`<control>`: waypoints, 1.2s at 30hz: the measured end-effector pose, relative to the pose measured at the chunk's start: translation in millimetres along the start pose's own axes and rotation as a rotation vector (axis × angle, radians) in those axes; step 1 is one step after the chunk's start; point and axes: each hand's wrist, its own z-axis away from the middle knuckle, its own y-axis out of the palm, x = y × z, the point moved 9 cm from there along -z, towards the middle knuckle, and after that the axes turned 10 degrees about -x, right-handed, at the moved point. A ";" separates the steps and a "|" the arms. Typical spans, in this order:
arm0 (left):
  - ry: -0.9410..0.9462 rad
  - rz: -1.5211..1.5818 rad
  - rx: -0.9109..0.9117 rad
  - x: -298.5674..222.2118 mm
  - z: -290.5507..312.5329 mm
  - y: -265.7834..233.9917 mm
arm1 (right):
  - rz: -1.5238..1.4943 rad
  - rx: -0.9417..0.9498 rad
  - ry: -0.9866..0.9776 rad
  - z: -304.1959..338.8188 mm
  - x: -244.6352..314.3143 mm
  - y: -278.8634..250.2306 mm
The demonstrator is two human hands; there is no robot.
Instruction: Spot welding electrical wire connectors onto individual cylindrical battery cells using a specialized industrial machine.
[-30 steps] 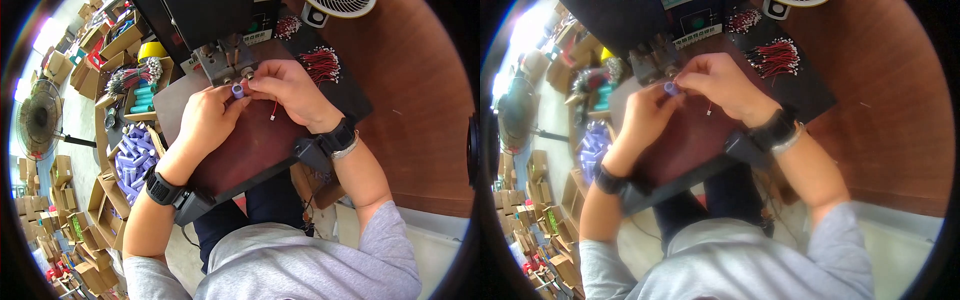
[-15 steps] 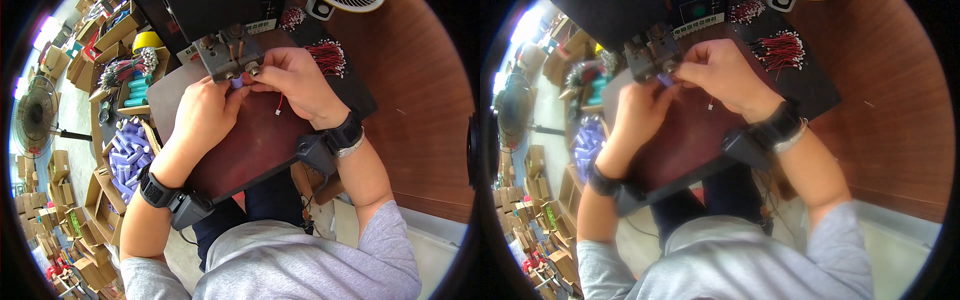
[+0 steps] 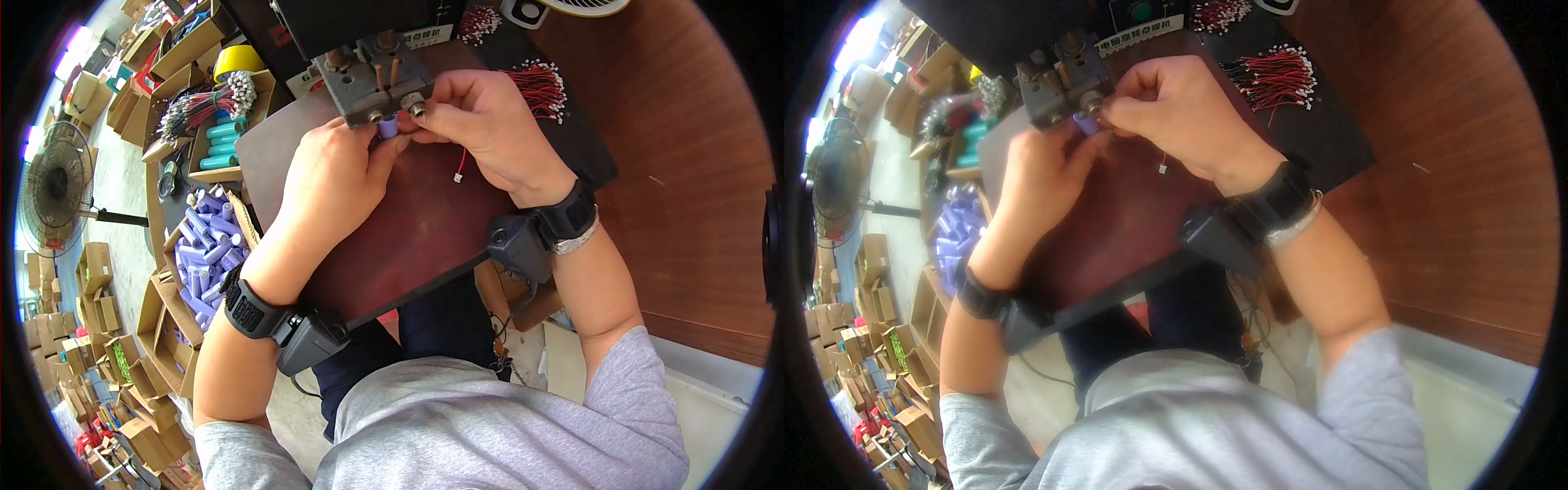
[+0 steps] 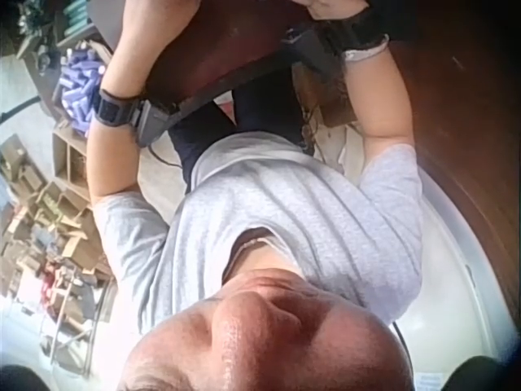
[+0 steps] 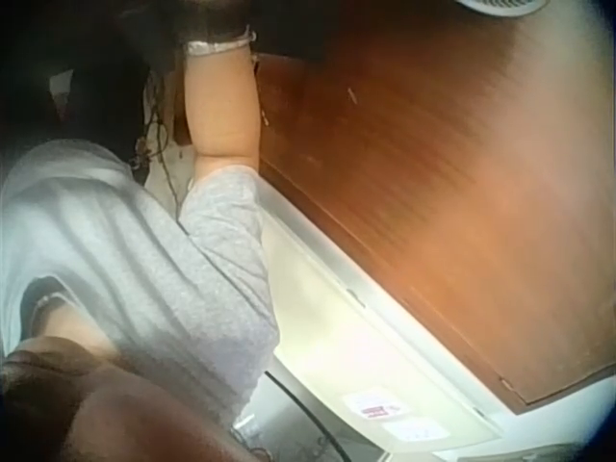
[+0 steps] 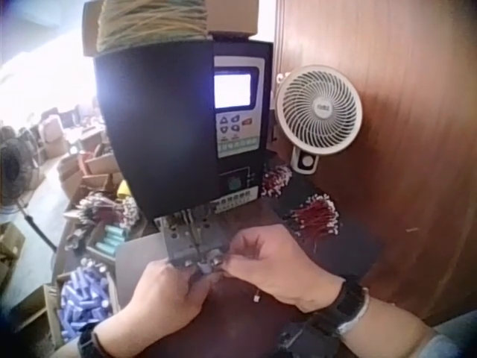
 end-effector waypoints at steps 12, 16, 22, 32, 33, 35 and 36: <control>-0.010 -0.033 0.003 1.9 -1.3 -0.9 | 0.012 -0.014 -0.002 1.3 3.9 0.1; -0.047 -0.035 0.047 4.8 -0.9 3.1 | 0.013 -0.012 0.002 0.6 2.5 -1.1; -0.035 0.011 0.020 5.6 1.5 2.6 | 0.098 0.010 -0.016 -2.1 -1.1 -1.9; -0.020 0.017 -0.017 2.7 0.7 -1.4 | 0.055 0.017 -0.015 -1.1 0.5 -1.0; -0.021 0.021 -0.013 3.2 1.0 -0.2 | 0.054 0.018 -0.027 -1.4 0.2 -1.1; -0.037 0.056 -0.012 5.3 0.4 -0.5 | 0.054 0.022 -0.041 -1.2 0.6 -1.2; -0.016 0.049 -0.024 3.4 0.6 -2.0 | 0.010 0.009 -0.011 -1.0 -0.7 -2.6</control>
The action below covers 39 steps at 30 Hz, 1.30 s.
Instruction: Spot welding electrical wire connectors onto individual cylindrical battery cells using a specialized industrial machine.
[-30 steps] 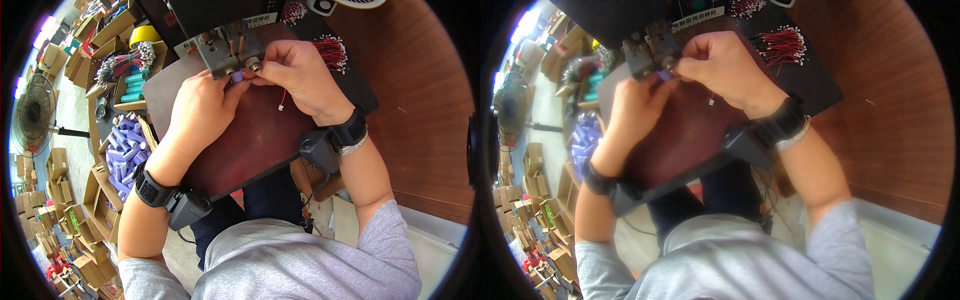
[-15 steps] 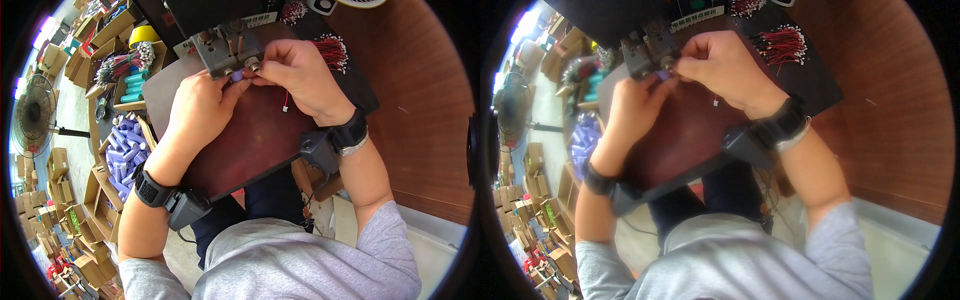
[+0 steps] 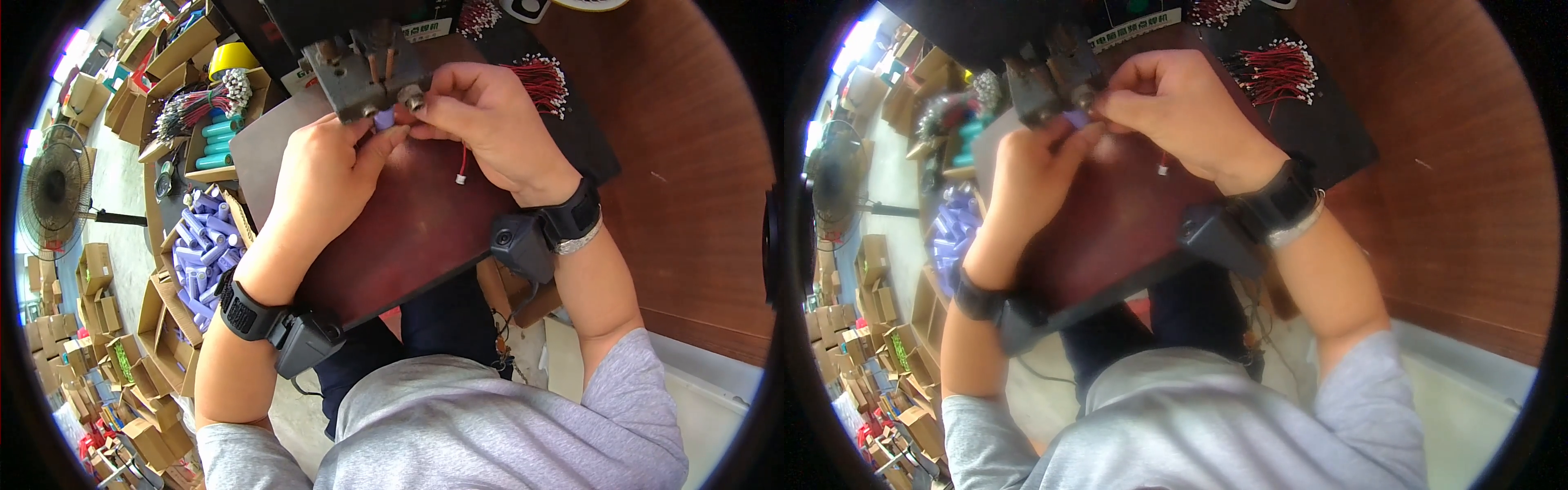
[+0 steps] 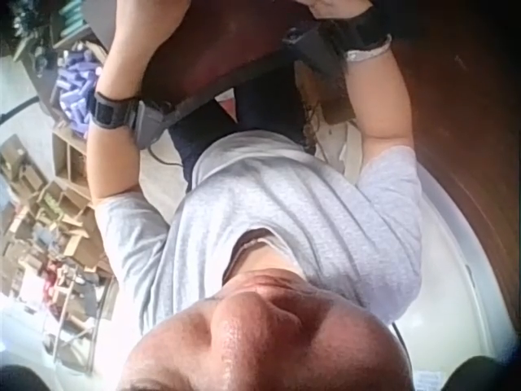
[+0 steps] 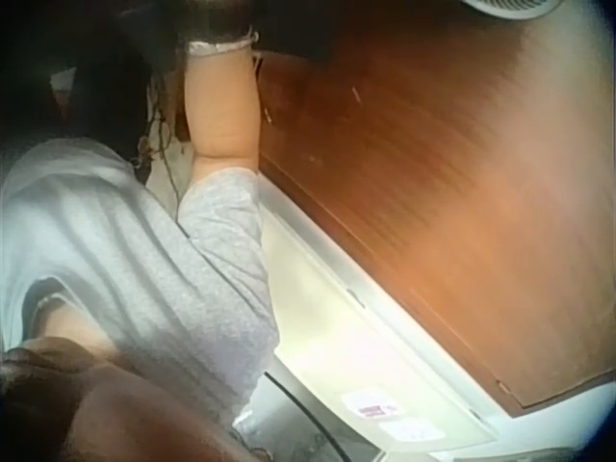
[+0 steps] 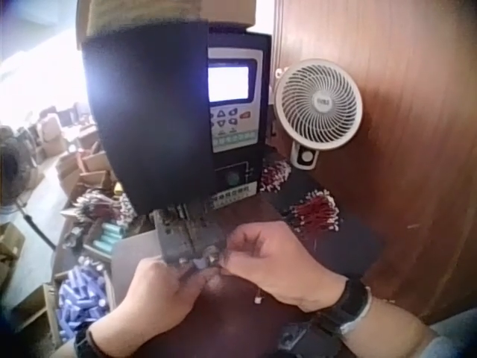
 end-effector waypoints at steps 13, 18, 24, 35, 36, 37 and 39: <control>-0.028 0.026 0.062 2.7 -0.9 4.0 | -0.058 -0.001 0.047 3.1 0.7 1.5; -0.060 0.039 0.073 4.1 -1.6 5.0 | -0.058 -0.004 0.037 3.1 1.6 2.3; -0.057 -0.051 0.087 3.8 1.7 4.6 | -0.008 0.009 0.020 2.0 0.2 1.4; -0.061 -0.009 0.075 5.6 1.0 5.8 | -0.038 -0.008 0.007 2.7 2.6 2.4; -0.049 -0.002 0.067 3.9 1.4 5.2 | -0.010 0.005 0.011 2.1 1.7 2.9; -0.044 -0.029 0.064 3.5 2.4 4.9 | 0.038 -0.005 0.047 1.5 -2.3 1.1; -0.031 -0.057 0.055 2.7 2.6 4.2 | 0.045 0.049 0.038 2.9 -0.3 2.9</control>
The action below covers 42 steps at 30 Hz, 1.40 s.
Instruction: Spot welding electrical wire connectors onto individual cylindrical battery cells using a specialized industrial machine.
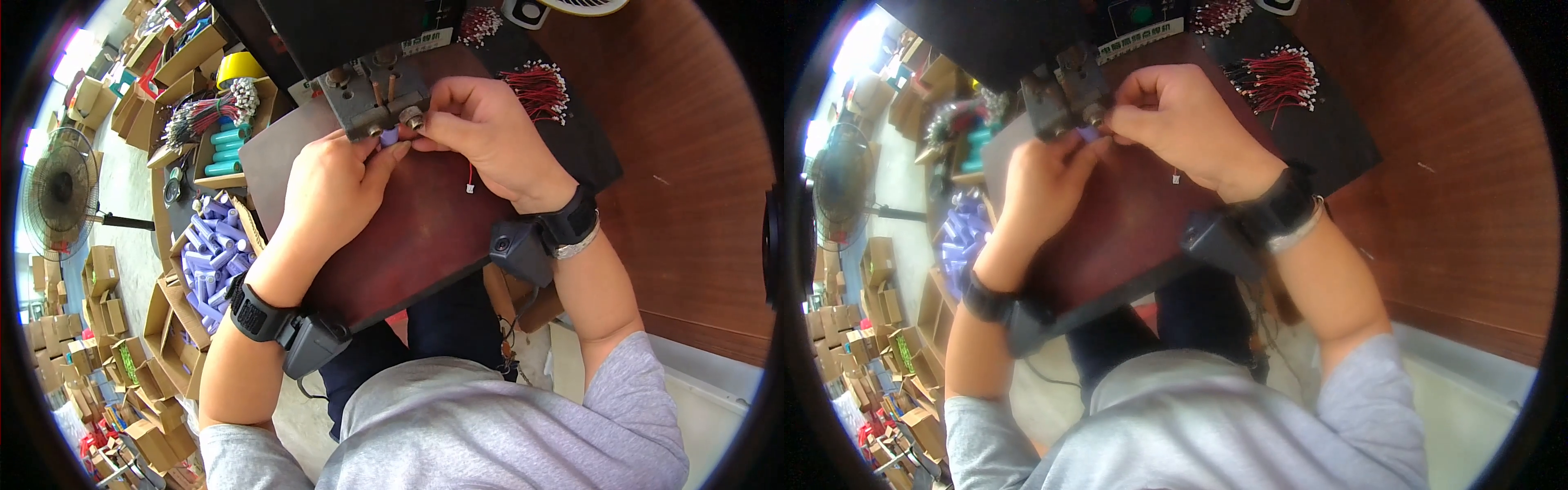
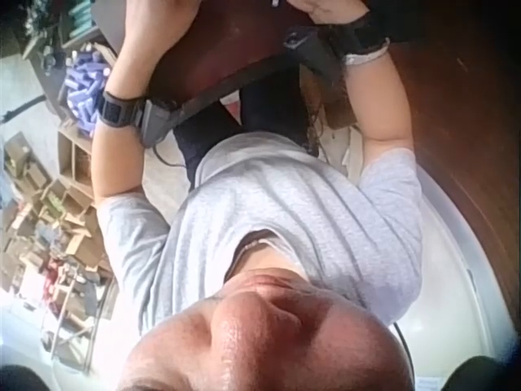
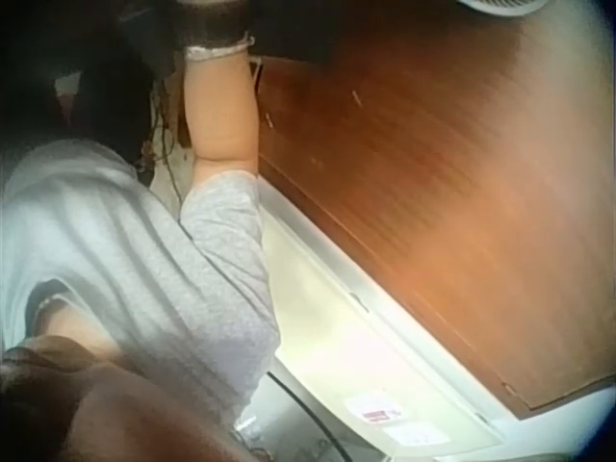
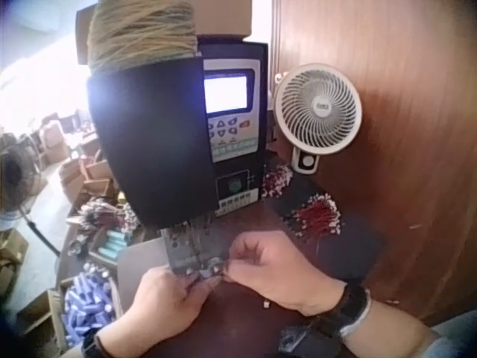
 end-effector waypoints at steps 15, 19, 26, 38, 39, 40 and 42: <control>0.035 0.140 0.061 -4.1 4.6 0.2 | 0.160 0.002 -0.107 24.9 24.9 -3.5; 0.044 0.256 0.018 -7.3 7.4 -3.8 | -0.018 -0.183 -0.136 96.7 57.4 -55.1; 0.058 0.168 0.027 -15.4 6.7 -1.6 | 0.209 -0.255 0.287 233.8 -38.2 -161.6; 0.094 0.156 0.001 -17.4 7.1 -2.6 | 0.925 -0.662 -0.274 147.9 -22.8 -236.8; 0.101 0.135 -0.012 -18.7 6.1 -3.5 | 1.001 -0.557 -0.264 117.9 -23.9 -226.4; 0.123 0.153 -0.023 -21.7 5.6 -4.9 | 1.052 -0.399 -0.430 92.7 -16.3 -206.9; 0.073 0.134 0.002 -19.0 5.8 -3.0 | 1.146 -0.411 -0.326 47.2 -28.5 -210.8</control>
